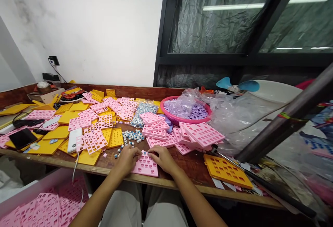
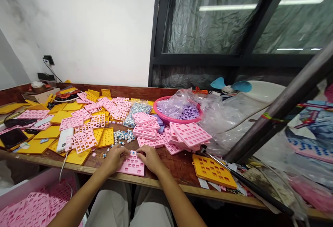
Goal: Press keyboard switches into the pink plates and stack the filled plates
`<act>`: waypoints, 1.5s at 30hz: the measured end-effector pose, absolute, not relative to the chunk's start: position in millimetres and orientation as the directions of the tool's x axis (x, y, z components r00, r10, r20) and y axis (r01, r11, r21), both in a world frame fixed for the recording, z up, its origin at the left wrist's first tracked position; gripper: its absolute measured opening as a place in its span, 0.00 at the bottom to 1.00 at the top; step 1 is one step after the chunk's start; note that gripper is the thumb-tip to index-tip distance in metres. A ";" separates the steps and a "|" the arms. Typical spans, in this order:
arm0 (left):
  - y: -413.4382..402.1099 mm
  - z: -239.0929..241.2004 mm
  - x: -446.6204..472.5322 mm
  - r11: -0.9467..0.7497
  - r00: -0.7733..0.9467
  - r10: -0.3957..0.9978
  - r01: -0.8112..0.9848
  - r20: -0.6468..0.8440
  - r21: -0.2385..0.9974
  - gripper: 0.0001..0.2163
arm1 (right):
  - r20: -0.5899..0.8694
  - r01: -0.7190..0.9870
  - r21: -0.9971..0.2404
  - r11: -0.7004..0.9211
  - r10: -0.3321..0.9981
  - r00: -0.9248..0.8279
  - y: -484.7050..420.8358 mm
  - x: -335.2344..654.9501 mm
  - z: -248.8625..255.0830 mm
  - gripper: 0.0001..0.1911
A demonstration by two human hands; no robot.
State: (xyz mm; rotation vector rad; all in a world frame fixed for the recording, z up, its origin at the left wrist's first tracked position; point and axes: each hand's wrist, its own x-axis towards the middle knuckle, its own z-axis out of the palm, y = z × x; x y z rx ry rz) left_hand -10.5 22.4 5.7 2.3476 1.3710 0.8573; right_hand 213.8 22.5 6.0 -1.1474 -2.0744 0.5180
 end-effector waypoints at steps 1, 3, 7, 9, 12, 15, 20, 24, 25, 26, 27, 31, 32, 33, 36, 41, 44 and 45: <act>22.9 5.0 -10.8 -0.498 0.366 0.866 0.689 0.340 0.527 0.08 | 0.382 0.573 -0.633 0.520 0.854 -0.353 22.6 212.7 5.5 0.08; 23.3 3.8 -11.0 -0.495 0.364 0.868 0.686 0.338 0.534 0.07 | 0.393 0.583 -0.623 0.521 0.853 -0.343 22.9 210.4 3.3 0.07; 17.3 0.5 -10.9 -0.504 0.338 0.859 0.690 0.384 0.519 0.07 | 0.437 0.603 -0.579 0.550 0.833 -0.340 22.1 209.5 -1.4 0.07; 10.9 -1.5 -11.7 -0.517 0.332 0.845 0.706 0.419 0.484 0.08 | 0.435 0.611 -0.570 0.549 0.833 -0.342 21.3 209.7 -1.5 0.07; 0.2 -2.3 -14.2 -0.554 0.357 0.811 0.723 0.463 0.412 0.11 | 0.417 0.615 -0.568 0.547 0.836 -0.358 20.7 208.6 0.5 0.06; -9.2 0.1 -16.0 -0.594 0.410 0.773 0.735 0.484 0.327 0.12 | 0.401 0.620 -0.563 0.547 0.836 -0.373 21.1 207.9 2.7 0.07; -18.1 2.0 -10.3 -0.648 0.502 0.696 0.747 0.514 0.147 0.11 | 0.367 0.656 -0.506 0.560 0.828 -0.423 24.7 209.3 9.9 0.06; -19.5 -0.7 -5.4 -0.674 0.548 0.677 0.730 0.492 0.113 0.11 | 0.340 0.743 -0.380 0.551 0.830 -0.442 25.0 204.1 15.8 0.07; -19.7 -1.2 -5.2 -0.674 0.546 0.678 0.729 0.492 0.121 0.11 | 0.337 0.768 -0.345 0.539 0.835 -0.435 23.3 201.6 14.9 0.08; -20.2 -1.5 -5.5 -0.674 0.545 0.680 0.727 0.491 0.128 0.11 | 0.339 0.792 -0.308 0.526 0.839 -0.426 20.7 199.0 12.8 0.08; -20.8 -1.6 -6.0 -0.674 0.543 0.683 0.727 0.488 0.134 0.12 | 0.344 0.814 -0.267 0.516 0.840 -0.420 17.2 196.6 9.7 0.10; -25.2 -0.3 -10.5 -0.677 0.547 0.690 0.719 0.474 0.157 0.12 | 0.373 0.835 -0.113 0.539 0.802 -0.467 0.5 192.7 -2.7 0.13; -26.5 -0.2 -11.9 -0.679 0.543 0.689 0.715 0.479 0.167 0.12 | 0.376 0.831 -0.106 0.546 0.796 -0.475 -1.8 193.5 -2.5 0.13; -27.8 -0.5 -13.2 -0.680 0.535 0.690 0.711 0.488 0.181 0.13 | 0.371 0.828 -0.116 0.549 0.797 -0.477 -2.2 194.4 -0.3 0.13; -31.2 -4.2 -15.6 -0.674 0.499 0.692 0.705 0.522 0.220 0.15 | 0.323 0.809 -0.207 0.550 0.819 -0.474 9.5 193.2 17.3 0.11; -34.0 -16.2 -11.0 -0.661 0.486 0.678 0.731 0.551 0.169 0.15 | 0.302 0.660 -0.306 0.686 0.727 -0.616 56.1 160.2 47.4 0.09; -35.0 -20.9 -5.5 -0.656 0.504 0.667 0.747 0.549 0.111 0.15 | 0.166 0.685 -0.221 0.694 0.719 -0.675 80.6 133.0 48.2 0.07; -35.1 -21.2 -3.7 -0.652 0.507 0.666 0.752 0.547 0.098 0.15 | 0.123 0.707 -0.196 0.680 0.732 -0.670 86.6 125.6 46.0 0.07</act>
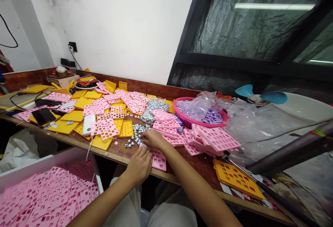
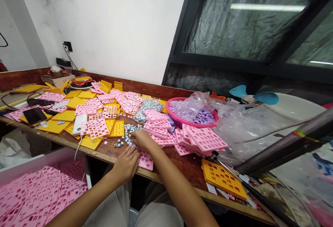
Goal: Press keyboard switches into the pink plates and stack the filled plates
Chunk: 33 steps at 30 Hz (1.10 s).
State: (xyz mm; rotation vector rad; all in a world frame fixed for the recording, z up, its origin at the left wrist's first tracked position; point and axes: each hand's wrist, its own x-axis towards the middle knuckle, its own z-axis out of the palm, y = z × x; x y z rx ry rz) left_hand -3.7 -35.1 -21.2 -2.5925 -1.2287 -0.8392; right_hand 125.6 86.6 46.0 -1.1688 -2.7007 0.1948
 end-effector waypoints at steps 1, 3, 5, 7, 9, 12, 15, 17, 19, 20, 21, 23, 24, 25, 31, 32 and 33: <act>-35.1 -20.8 -2.2 -0.651 0.511 0.667 0.754 0.542 0.091 0.14 | 0.089 0.722 -0.184 0.667 0.743 -0.663 91.4 119.6 43.3 0.06; -34.5 -18.5 0.1 -0.654 0.515 0.674 0.749 0.530 0.105 0.14 | 0.049 0.734 -0.196 0.650 0.754 -0.655 97.6 112.3 38.1 0.07; -33.7 -15.7 0.7 -0.665 0.519 0.680 0.735 0.518 0.136 0.13 | 0.037 0.729 -0.222 0.648 0.753 -0.657 99.0 112.9 35.8 0.08; -33.7 -14.1 -0.9 -0.677 0.518 0.676 0.718 0.525 0.164 0.14 | 0.065 0.700 -0.279 0.657 0.740 -0.669 95.4 123.3 37.5 0.10; -34.4 -13.9 -6.3 -0.694 0.511 0.662 0.693 0.548 0.193 0.15 | 0.144 0.656 -0.372 0.656 0.739 -0.658 86.8 143.7 41.8 0.10; -32.3 -12.9 -25.6 -0.682 0.427 0.670 0.678 0.607 0.276 0.16 | 0.249 0.638 -0.471 0.609 0.786 -0.566 66.3 184.2 46.5 0.10; -19.9 -7.6 -56.0 -0.555 0.242 0.742 0.744 0.625 0.371 0.13 | 0.215 0.659 -0.492 0.569 0.813 -0.542 42.5 214.8 43.9 0.10; -7.2 -2.2 -74.6 -0.502 0.249 0.791 0.786 0.559 0.361 0.11 | 0.187 0.671 -0.493 0.554 0.820 -0.541 29.7 223.0 38.9 0.10; 4.2 3.0 -86.3 -0.505 0.332 0.820 0.803 0.466 0.317 0.09 | 0.196 0.690 -0.487 0.535 0.837 -0.510 21.6 223.6 34.3 0.10; 8.4 5.0 -89.1 -0.512 0.369 0.826 0.808 0.427 0.293 0.09 | 0.206 0.702 -0.482 0.525 0.846 -0.492 19.3 222.6 32.8 0.10; 11.7 6.5 -90.1 -0.516 0.393 0.828 0.813 0.399 0.270 0.09 | 0.211 0.712 -0.473 0.518 0.852 -0.480 18.1 221.4 32.0 0.10; 16.0 7.9 -88.4 -0.515 0.412 0.830 0.826 0.375 0.231 0.10 | 0.208 0.725 -0.451 0.520 0.851 -0.481 18.2 219.7 32.0 0.10; 17.6 8.1 -86.8 -0.514 0.418 0.830 0.829 0.369 0.219 0.10 | 0.203 0.728 -0.441 0.525 0.848 -0.489 19.1 219.3 32.4 0.11; 19.2 8.3 -85.3 -0.514 0.422 0.831 0.831 0.362 0.213 0.11 | 0.198 0.731 -0.431 0.529 0.846 -0.495 20.3 219.3 32.7 0.11; 19.8 11.9 -80.0 -0.520 0.409 0.822 0.823 0.397 0.229 0.09 | 0.238 0.763 -0.392 0.514 0.858 -0.456 14.9 216.4 21.6 0.14; 16.6 12.1 -77.9 -0.521 0.390 0.815 0.816 0.429 0.248 0.09 | 0.262 0.778 -0.384 0.498 0.866 -0.425 10.3 214.3 17.5 0.14; 12.4 11.8 -75.0 -0.528 0.374 0.805 0.806 0.461 0.267 0.09 | 0.288 0.794 -0.370 0.482 0.872 -0.395 4.7 211.8 13.2 0.15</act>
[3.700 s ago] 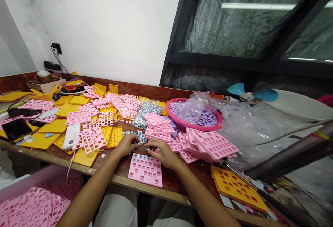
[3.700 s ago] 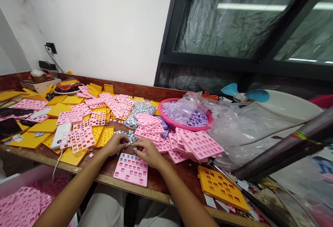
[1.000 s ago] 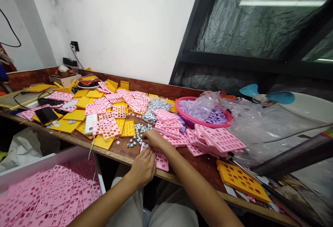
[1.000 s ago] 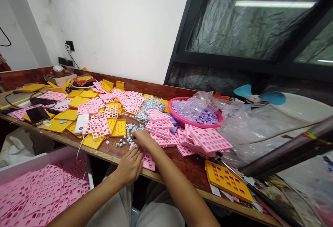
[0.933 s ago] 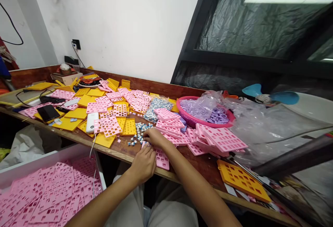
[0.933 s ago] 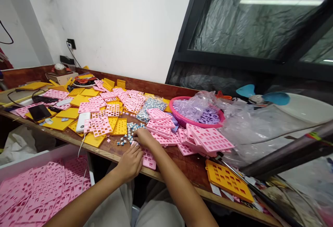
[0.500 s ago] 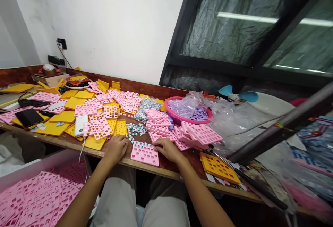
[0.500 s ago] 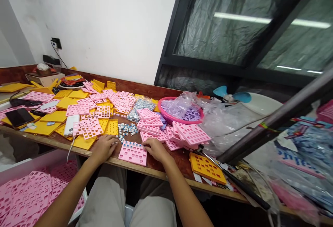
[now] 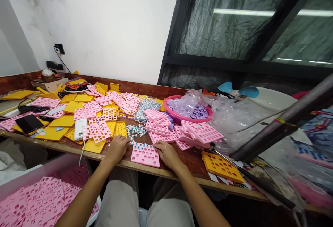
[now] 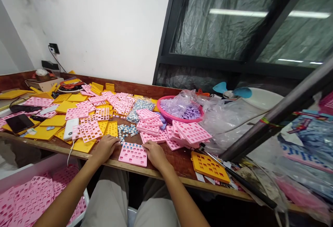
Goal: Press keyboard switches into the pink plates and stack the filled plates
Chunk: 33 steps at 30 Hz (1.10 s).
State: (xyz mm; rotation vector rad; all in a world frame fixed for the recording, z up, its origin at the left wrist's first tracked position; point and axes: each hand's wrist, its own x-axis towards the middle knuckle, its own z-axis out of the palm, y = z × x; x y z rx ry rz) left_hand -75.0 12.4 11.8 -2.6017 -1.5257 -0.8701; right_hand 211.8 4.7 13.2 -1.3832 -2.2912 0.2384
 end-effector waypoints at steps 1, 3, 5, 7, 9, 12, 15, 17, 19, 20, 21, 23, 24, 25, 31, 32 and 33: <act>7.6 10.7 -71.4 -0.541 0.370 0.791 0.795 0.486 0.274 0.09 | 0.312 0.811 -0.349 0.470 0.874 -0.372 -1.4 209.2 9.1 0.16; -1.9 7.1 -63.0 -0.578 0.410 0.759 0.782 0.506 0.233 0.08 | 0.347 0.841 -0.300 0.451 0.872 -0.345 -13.5 204.6 2.2 0.18; -8.8 3.3 -55.1 -0.598 0.469 0.740 0.787 0.481 0.152 0.08 | 0.348 0.861 -0.258 0.437 0.874 -0.339 -23.4 201.8 -2.0 0.20; -11.7 1.8 -49.4 -0.586 0.491 0.749 0.804 0.445 0.101 0.07 | 0.329 0.876 -0.232 0.422 0.882 -0.338 -29.8 200.7 -3.8 0.22; -11.5 4.3 -45.5 -0.561 0.480 0.775 0.823 0.411 0.095 0.07 | 0.303 0.884 -0.213 0.416 0.888 -0.345 -33.2 199.8 -4.4 0.24; -8.5 12.6 -41.4 -0.535 0.474 0.809 0.839 0.347 0.100 0.06 | 0.273 0.895 -0.197 0.400 0.899 -0.342 -36.2 198.1 -5.6 0.24; -4.0 18.4 -38.7 -0.538 0.488 0.820 0.836 0.298 0.111 0.06 | 0.260 0.901 -0.195 0.387 0.906 -0.333 -37.4 198.4 -5.2 0.24; -0.9 18.7 -38.2 -0.552 0.499 0.817 0.821 0.288 0.143 0.06 | 0.253 0.901 -0.196 0.387 0.908 -0.335 -34.9 199.7 -1.2 0.23; 1.5 17.6 -38.2 -0.557 0.498 0.816 0.812 0.293 0.172 0.07 | 0.247 0.899 -0.195 0.393 0.906 -0.343 -27.1 199.2 7.4 0.21; 2.5 17.1 -38.2 -0.556 0.495 0.816 0.812 0.298 0.176 0.06 | 0.252 0.893 -0.198 0.404 0.902 -0.351 -20.6 197.1 13.0 0.19; 3.2 16.8 -38.2 -0.552 0.489 0.819 0.816 0.301 0.175 0.06 | 0.266 0.882 -0.208 0.422 0.893 -0.365 -12.3 193.3 19.2 0.18; 4.3 16.8 -38.0 -0.540 0.481 0.827 0.823 0.292 0.173 0.06 | 0.310 0.841 -0.248 0.481 0.862 -0.402 9.3 180.0 31.0 0.17; 4.6 16.9 -38.0 -0.538 0.481 0.829 0.824 0.284 0.177 0.06 | 0.326 0.812 -0.273 0.515 0.844 -0.426 21.8 171.0 36.0 0.18; 4.9 16.9 -38.1 -0.538 0.481 0.831 0.822 0.279 0.186 0.06 | 0.319 0.791 -0.291 0.539 0.834 -0.451 34.8 160.8 39.9 0.18; 6.5 12.0 -43.6 -0.516 0.409 0.846 0.788 0.342 0.335 0.06 | 0.112 0.837 -0.204 0.508 0.861 -0.496 92.9 107.4 42.4 0.08; 7.0 11.7 -44.8 -0.515 0.404 0.849 0.774 0.339 0.369 0.06 | 0.095 0.837 -0.205 0.508 0.861 -0.500 96.6 103.8 41.0 0.07; 7.7 12.0 -45.7 -0.515 0.406 0.853 0.758 0.329 0.401 0.07 | 0.086 0.836 -0.206 0.509 0.860 -0.502 98.7 102.7 39.6 0.06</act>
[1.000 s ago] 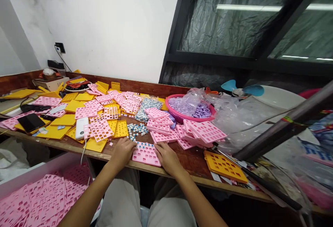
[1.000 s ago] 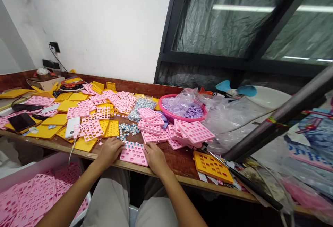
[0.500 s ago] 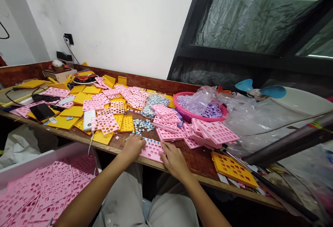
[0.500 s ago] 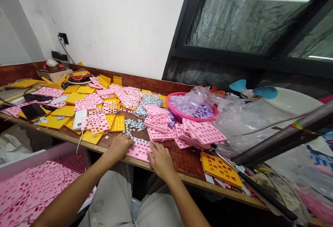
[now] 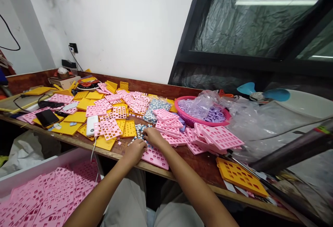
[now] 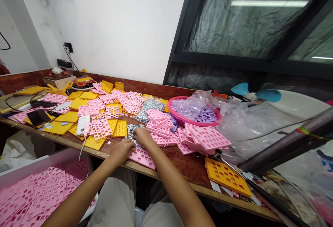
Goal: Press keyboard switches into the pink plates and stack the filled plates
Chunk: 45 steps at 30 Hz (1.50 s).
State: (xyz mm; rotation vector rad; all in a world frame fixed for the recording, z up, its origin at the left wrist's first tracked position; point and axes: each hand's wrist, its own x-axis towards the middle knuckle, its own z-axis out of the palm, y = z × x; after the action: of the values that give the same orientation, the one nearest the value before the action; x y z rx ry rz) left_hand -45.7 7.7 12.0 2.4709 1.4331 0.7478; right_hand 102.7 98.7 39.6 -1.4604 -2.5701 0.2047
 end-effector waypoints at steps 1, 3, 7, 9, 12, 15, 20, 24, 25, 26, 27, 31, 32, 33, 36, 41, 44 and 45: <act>8.4 13.2 -46.4 -0.514 0.413 0.856 0.745 0.312 0.424 0.07 | 0.091 0.831 -0.217 0.513 0.858 -0.506 99.2 104.1 38.3 0.07; 10.5 17.8 -46.6 -0.505 0.429 0.863 0.751 0.266 0.425 0.07 | 0.153 0.794 -0.289 0.535 0.845 -0.513 96.6 114.1 36.0 0.09; 17.7 27.0 -48.0 -0.465 0.429 0.885 0.785 0.183 0.409 0.08 | 0.334 0.594 -0.631 0.498 0.866 -0.371 77.2 153.4 30.3 0.12; 20.8 26.2 -50.6 -0.449 0.422 0.891 0.760 0.169 0.470 0.06 | 0.322 0.499 -0.758 0.420 0.906 -0.274 60.9 172.3 26.2 0.11; 18.6 16.1 -51.5 -0.456 0.395 0.890 0.736 0.229 0.501 0.05 | 0.367 0.468 -0.785 0.406 0.913 -0.177 32.6 186.4 18.5 0.11; 4.7 0.1 -42.9 -0.521 0.394 0.850 0.725 0.349 0.450 0.08 | 0.402 0.507 -0.749 0.426 0.901 -0.163 8.8 182.4 9.1 0.10; -26.8 -16.2 -32.5 -0.581 0.341 0.785 0.697 0.518 0.421 0.12 | 0.469 0.564 -0.662 0.494 0.860 -0.202 -7.6 169.8 -4.5 0.10; -30.4 -13.6 -62.8 -0.504 0.149 0.806 0.681 0.573 0.531 0.11 | 0.491 0.624 -0.605 0.494 0.849 -0.197 -7.0 172.6 -10.2 0.09; -27.3 -13.1 -74.7 -0.460 0.084 0.812 0.700 0.577 0.546 0.10 | 0.495 0.634 -0.594 0.495 0.846 -0.197 -6.4 173.8 -11.2 0.08; -23.2 -13.1 -86.9 -0.421 0.039 0.819 0.719 0.573 0.553 0.09 | 0.502 0.646 -0.580 0.496 0.843 -0.196 -5.9 174.7 -12.1 0.08; -18.8 -13.6 -98.3 -0.395 0.025 0.828 0.734 0.560 0.552 0.09 | 0.510 0.659 -0.565 0.496 0.838 -0.194 -5.6 175.4 -12.9 0.08; -4.8 -18.3 -124.2 -0.393 0.135 0.879 0.748 0.458 0.534 0.08 | 0.521 0.687 -0.535 0.492 0.832 -0.190 -4.3 175.7 -14.2 0.09; -3.0 -19.1 -125.0 -0.395 0.155 0.885 0.750 0.440 0.531 0.08 | 0.513 0.688 -0.539 0.486 0.837 -0.189 -3.8 175.6 -14.2 0.09; -1.7 -19.5 -124.3 -0.394 0.165 0.889 0.751 0.428 0.529 0.08 | 0.505 0.689 -0.543 0.480 0.842 -0.189 -3.2 175.5 -14.1 0.09; 0.4 -18.8 -118.2 -0.383 0.161 0.894 0.760 0.419 0.526 0.07 | 0.489 0.714 -0.522 0.468 0.849 -0.199 -2.3 174.6 -13.1 0.09; -3.0 -17.2 -114.1 -0.374 0.140 0.890 0.766 0.433 0.522 0.06 | 0.470 0.838 -0.316 0.446 0.841 -0.270 -12.3 169.2 -9.2 0.12; -9.6 -17.4 -115.3 -0.398 0.132 0.879 0.733 0.458 0.552 0.10 | 0.428 0.884 -0.131 0.449 0.830 -0.358 -23.4 166.3 -3.7 0.13; -11.6 -17.7 -115.8 -0.409 0.131 0.875 0.717 0.466 0.564 0.12 | 0.409 0.886 -0.080 0.456 0.826 -0.388 -26.1 165.1 -0.4 0.14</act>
State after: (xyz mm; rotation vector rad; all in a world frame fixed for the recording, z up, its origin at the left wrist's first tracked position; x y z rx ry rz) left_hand -115.8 -11.6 -17.7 2.2003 1.5773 1.1397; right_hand 165.1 -26.1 -0.4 -1.4423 -2.3194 -0.2118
